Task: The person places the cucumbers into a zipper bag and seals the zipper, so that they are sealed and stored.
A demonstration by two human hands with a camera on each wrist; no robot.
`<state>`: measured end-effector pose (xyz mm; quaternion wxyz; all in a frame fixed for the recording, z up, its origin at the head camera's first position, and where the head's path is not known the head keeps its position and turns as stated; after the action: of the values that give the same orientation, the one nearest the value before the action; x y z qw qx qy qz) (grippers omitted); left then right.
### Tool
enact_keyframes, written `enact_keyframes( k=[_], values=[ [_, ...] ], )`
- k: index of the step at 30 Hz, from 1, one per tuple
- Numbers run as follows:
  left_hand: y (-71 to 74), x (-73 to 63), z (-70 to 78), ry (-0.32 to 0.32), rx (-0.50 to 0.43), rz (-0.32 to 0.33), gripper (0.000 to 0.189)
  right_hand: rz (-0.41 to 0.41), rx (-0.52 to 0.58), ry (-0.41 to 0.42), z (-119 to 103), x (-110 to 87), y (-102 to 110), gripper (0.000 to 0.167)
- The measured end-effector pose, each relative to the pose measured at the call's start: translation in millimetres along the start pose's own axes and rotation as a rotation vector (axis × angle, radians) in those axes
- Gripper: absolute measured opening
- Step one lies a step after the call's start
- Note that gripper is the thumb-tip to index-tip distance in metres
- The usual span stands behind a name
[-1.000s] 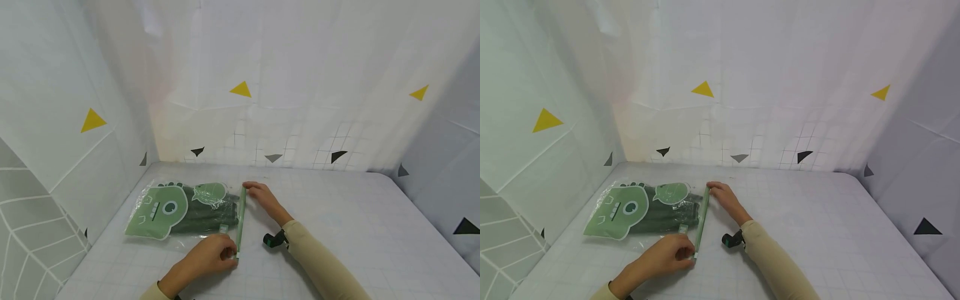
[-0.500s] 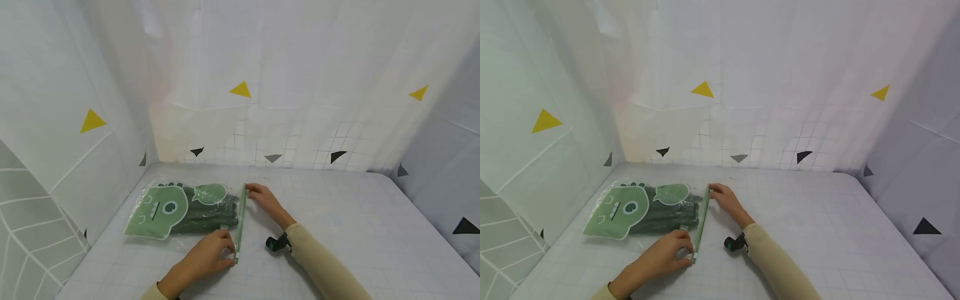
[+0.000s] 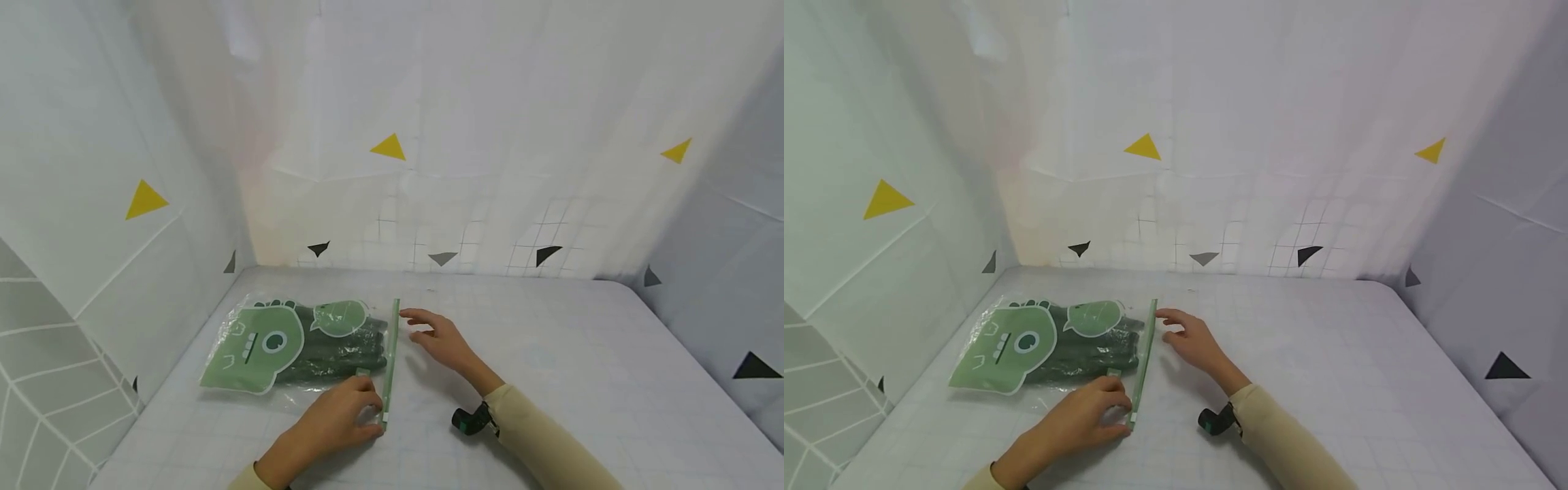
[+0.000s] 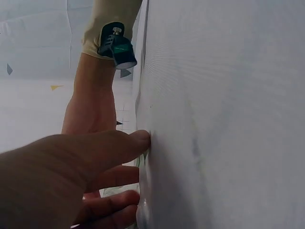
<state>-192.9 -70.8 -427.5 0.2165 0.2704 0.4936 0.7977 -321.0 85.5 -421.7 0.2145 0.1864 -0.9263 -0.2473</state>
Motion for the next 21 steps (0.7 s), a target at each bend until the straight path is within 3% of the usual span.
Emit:
enact_keyframes(
  k=[4, 10, 14, 18, 21],
  values=[
    [3.4, 0.1, 1.9, -0.001, 0.003, 0.008, 0.021, 0.008, -0.045, 0.052, -9, 0.2, -3, 0.047],
    [2.3, -0.3, 10.4, -0.063, 0.077, 0.002, 0.02, 0.024, -0.017, -0.015, -15, -7.9, -9, 0.03],
    [3.9, 0.0, 21.2, -0.171, 0.2, 0.033, 0.012, -0.009, 0.017, -0.008, -29, -18.5, -16, 0.023],
    [7.0, -3.1, 34.3, -0.343, 0.311, 0.132, 0.015, -0.031, 0.042, -0.012, -38, -29.3, -22, 0.023],
    [7.9, -5.5, 37.0, -0.381, 0.347, 0.18, 0.023, -0.056, 0.056, 0.0, -36, -35.8, -27, 0.022]
  ],
)
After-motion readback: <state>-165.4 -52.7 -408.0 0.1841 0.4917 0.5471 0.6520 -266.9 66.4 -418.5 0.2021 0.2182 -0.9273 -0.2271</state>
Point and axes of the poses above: each hand's wrist, its own x-axis towards the middle knuckle, its own y-axis out of the back of the hand, z = x × y, the point moved 9 cm from there along x, towards the middle knuckle, and after that the axes turned 2 degrees about -x, right-handed, at the moved point
